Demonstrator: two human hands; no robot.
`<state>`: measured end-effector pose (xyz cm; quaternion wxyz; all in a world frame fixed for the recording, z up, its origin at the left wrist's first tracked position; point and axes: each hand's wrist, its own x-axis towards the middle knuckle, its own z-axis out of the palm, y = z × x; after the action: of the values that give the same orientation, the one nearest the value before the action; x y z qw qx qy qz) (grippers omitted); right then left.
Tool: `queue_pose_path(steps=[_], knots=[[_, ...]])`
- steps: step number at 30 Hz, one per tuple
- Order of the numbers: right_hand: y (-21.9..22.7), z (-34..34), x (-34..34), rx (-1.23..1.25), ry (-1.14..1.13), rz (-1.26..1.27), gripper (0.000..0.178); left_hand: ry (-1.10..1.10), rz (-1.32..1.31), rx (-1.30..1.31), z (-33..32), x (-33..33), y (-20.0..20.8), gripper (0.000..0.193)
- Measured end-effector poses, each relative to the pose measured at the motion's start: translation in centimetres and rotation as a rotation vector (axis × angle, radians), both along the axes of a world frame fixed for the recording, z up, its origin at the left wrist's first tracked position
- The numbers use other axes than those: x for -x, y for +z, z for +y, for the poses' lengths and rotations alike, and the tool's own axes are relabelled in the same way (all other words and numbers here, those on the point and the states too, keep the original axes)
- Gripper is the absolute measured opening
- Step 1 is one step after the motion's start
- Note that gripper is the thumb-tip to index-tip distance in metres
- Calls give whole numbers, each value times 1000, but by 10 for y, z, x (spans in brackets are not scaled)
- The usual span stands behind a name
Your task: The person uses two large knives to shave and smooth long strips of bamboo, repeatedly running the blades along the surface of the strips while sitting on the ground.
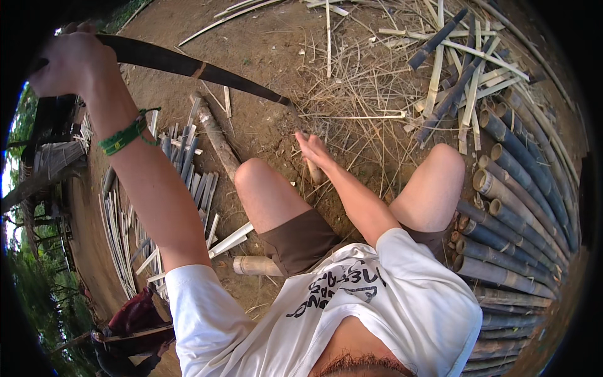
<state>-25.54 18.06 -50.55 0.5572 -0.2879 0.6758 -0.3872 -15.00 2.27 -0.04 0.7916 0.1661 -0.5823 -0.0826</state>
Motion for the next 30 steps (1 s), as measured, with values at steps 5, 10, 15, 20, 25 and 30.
queue_pose_path(steps=[5, 10, 15, 20, 25, 30], knots=[[-29, 19, 10, -174, 81, 80, 64, 151, 171, -42, -34, -51, -6, 31], [-9, 32, 17, -227, 109, 48, 70, -82, 380, -348, -14, -91, -13, 67], [-6, 33, 8, -206, 123, 94, 64, -226, 269, -374, -17, -132, -17, 65], [-18, 36, -1, -201, 40, 249, 61, -110, 152, -259, 1, -116, -21, 46], [31, 29, -36, 149, -8, 176, 67, -243, 36, -206, 13, -123, -13, 34], [169, 16, -54, 585, 53, -23, 42, -272, 93, -178, 20, -70, -12, 30]])
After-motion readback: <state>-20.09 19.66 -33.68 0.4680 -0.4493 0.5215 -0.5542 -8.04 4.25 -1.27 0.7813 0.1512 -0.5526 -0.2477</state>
